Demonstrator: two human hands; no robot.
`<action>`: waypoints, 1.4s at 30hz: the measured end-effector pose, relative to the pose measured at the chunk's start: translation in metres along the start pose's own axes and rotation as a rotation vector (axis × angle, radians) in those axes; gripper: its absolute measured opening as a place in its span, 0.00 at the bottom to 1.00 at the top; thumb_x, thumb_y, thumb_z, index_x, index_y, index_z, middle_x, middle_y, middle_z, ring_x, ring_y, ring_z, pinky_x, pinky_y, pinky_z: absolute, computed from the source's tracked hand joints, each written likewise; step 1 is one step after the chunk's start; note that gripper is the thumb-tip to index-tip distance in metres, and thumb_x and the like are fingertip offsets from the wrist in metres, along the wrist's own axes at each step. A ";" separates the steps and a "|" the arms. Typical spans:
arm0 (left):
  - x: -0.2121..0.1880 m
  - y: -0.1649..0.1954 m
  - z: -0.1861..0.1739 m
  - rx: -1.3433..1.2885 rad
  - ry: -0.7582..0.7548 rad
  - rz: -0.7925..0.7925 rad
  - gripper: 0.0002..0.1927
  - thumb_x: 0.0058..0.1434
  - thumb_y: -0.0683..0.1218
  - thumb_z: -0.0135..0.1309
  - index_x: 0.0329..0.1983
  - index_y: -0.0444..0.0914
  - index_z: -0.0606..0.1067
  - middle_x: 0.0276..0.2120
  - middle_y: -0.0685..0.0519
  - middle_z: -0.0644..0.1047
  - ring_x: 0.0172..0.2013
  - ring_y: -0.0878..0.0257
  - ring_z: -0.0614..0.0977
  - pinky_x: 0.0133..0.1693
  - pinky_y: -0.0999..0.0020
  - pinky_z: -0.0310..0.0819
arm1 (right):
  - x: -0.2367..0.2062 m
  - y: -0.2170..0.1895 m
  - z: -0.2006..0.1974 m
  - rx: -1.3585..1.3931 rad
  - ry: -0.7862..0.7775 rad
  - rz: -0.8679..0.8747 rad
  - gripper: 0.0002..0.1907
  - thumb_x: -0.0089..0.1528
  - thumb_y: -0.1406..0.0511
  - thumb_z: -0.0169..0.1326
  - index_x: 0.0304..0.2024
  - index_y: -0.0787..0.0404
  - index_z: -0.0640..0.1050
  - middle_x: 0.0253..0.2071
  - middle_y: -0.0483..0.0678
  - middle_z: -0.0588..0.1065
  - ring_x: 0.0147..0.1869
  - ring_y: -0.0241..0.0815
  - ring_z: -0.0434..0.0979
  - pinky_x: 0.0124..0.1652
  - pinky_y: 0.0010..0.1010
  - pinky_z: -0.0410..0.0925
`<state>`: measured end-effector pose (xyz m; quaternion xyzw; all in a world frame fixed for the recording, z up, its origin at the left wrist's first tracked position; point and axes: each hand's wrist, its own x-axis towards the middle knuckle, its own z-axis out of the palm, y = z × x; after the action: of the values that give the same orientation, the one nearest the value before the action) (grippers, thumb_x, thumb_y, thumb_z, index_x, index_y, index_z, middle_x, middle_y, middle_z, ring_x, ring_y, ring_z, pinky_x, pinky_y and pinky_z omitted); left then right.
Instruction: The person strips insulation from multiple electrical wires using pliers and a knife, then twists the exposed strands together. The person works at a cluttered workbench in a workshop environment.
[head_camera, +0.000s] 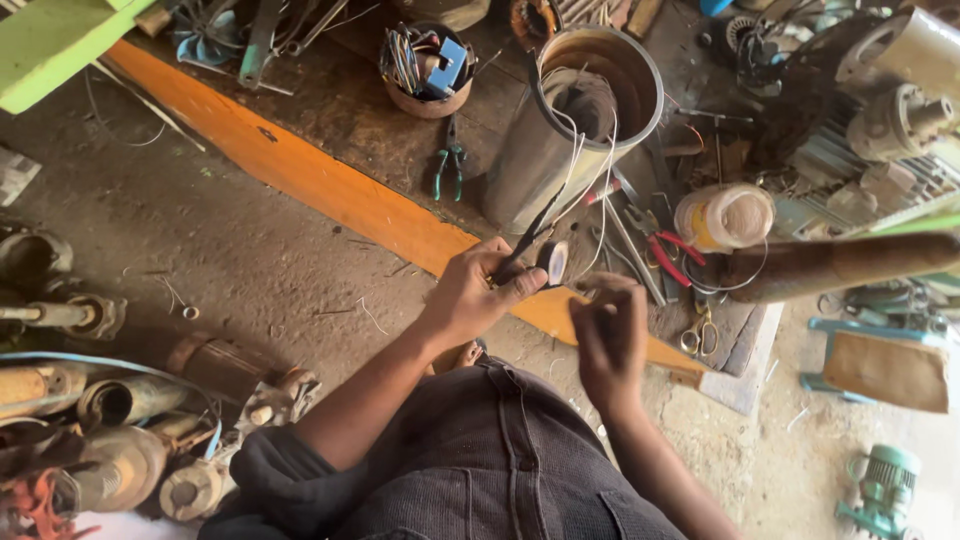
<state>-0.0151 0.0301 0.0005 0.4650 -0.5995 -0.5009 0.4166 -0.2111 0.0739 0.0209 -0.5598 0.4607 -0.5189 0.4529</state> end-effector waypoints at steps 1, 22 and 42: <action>0.000 0.001 0.003 0.040 0.018 0.027 0.19 0.64 0.55 0.63 0.29 0.35 0.79 0.27 0.53 0.72 0.29 0.65 0.76 0.33 0.68 0.69 | -0.001 0.007 0.000 -0.104 -0.059 0.026 0.09 0.69 0.74 0.51 0.47 0.61 0.64 0.56 0.57 0.73 0.32 0.35 0.70 0.30 0.27 0.68; 0.003 -0.002 0.037 0.109 0.237 -0.109 0.25 0.57 0.64 0.63 0.28 0.36 0.77 0.19 0.59 0.73 0.23 0.68 0.74 0.26 0.69 0.67 | 0.015 0.015 -0.027 -0.273 -0.194 -0.067 0.13 0.67 0.73 0.52 0.53 0.65 0.66 0.49 0.57 0.74 0.32 0.37 0.76 0.30 0.28 0.70; 0.000 0.003 0.029 0.067 0.200 -0.064 0.22 0.64 0.60 0.59 0.34 0.36 0.81 0.21 0.53 0.78 0.24 0.69 0.76 0.28 0.67 0.71 | 0.020 0.024 -0.026 -0.029 -0.112 -0.220 0.16 0.66 0.75 0.57 0.52 0.63 0.66 0.57 0.52 0.71 0.39 0.31 0.69 0.39 0.23 0.68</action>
<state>-0.0439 0.0370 -0.0009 0.5454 -0.5560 -0.4447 0.4424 -0.2370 0.0492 0.0018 -0.6414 0.3780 -0.5267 0.4102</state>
